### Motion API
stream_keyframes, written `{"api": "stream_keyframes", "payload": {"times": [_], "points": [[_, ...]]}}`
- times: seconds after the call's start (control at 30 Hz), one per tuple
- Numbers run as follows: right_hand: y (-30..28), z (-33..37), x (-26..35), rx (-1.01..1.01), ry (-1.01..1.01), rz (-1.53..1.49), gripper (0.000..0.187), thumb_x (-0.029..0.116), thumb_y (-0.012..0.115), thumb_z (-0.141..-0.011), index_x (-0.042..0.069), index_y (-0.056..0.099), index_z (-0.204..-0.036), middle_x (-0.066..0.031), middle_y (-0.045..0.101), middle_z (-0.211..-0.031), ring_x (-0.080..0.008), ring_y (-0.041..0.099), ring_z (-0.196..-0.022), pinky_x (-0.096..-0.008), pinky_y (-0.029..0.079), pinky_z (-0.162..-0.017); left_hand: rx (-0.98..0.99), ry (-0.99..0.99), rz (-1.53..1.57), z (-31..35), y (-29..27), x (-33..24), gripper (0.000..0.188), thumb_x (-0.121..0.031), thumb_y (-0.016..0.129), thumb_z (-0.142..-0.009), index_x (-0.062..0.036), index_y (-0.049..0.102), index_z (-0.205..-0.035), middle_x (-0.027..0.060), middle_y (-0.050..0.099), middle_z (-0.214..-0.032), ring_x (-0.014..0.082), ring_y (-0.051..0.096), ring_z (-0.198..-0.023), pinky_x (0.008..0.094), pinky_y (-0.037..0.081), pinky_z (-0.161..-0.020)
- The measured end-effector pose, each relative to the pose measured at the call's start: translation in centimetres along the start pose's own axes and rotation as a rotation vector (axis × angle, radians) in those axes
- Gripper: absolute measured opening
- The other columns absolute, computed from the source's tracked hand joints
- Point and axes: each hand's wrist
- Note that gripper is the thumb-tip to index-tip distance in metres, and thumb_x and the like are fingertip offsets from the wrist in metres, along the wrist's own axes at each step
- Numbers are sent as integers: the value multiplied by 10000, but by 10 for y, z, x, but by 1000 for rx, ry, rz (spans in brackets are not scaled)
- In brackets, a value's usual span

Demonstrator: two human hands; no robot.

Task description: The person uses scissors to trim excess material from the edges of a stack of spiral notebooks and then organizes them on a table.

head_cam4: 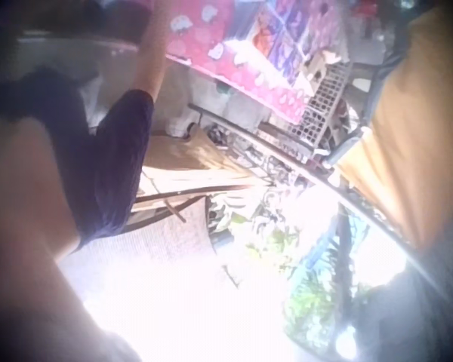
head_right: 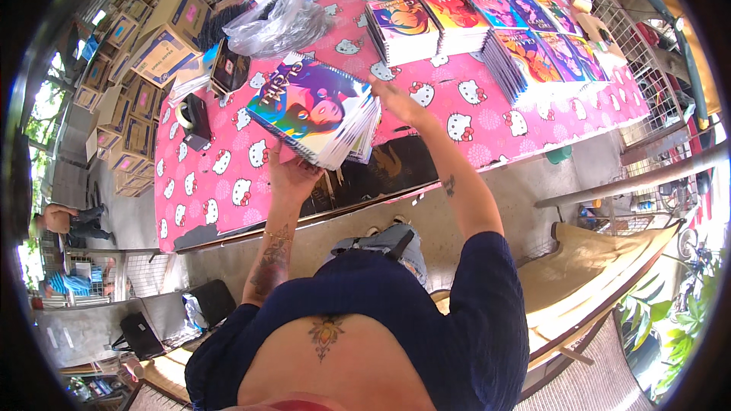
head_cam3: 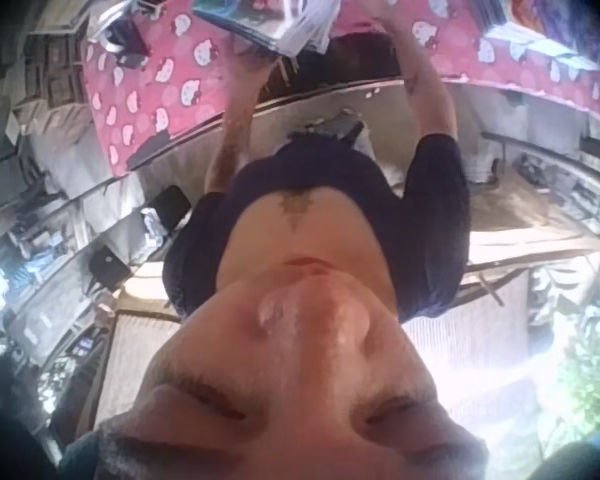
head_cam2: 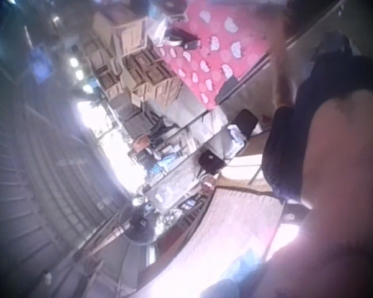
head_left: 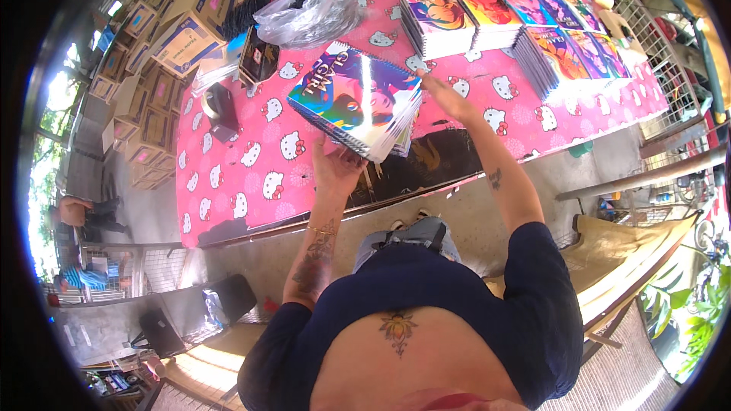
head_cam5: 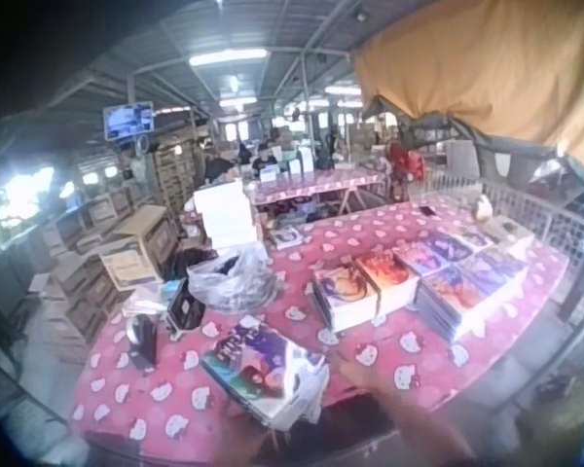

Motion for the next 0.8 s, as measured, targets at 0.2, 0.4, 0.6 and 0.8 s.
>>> {"api": "stream_keyframes", "payload": {"times": [0.2, 0.4, 0.6, 0.8], "points": [[69, 89, -30, 108, -275, -300, 666, 540, 309, -1005, -27, 482, -1308, -202, 505, -1253, -269, 457, -1208, -390, 346, -1035, 439, 117, -214, 31, -22, -43, 794, -663, 406, -911, -37, 400, -1400, 128, 467, -1404, 318, 440, -1287, 507, 319, -1087], [106, 141, -7, 203, 27, -687, 868, 676, 409, -903, 44, 222, -1469, -174, 304, -1407, -255, 364, -1290, -393, 315, -1047, 281, 50, -532, 59, -49, -61, 636, -273, 632, -871, -57, 355, -1401, 98, 523, -1281, 232, 503, -1207, 385, 432, -1002], [47, 144, 16, 355, 43, -715, 909, 405, 659, -847, 81, 128, -1509, -198, 403, -1346, -284, 400, -1261, -408, 300, -1059, 159, 278, -573, 97, -8, 1, 734, -229, 651, -841, -86, 258, -1444, 90, 465, -1336, 222, 474, -1235, 394, 416, -1027], [-45, 151, -22, 205, -111, -717, 894, 283, 648, -776, 88, 169, -1505, -196, 403, -1355, -278, 398, -1264, -411, 295, -1065, 235, 347, -682, 80, 71, 74, 962, -251, 626, -785, -58, 40, -1523, 163, 371, -1414, 272, 379, -1310, 380, 304, -1078]]}}
Point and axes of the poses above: each hand's wrist, its own z-axis away from the middle knuckle, its own y-axis out of the palm, x = y × z
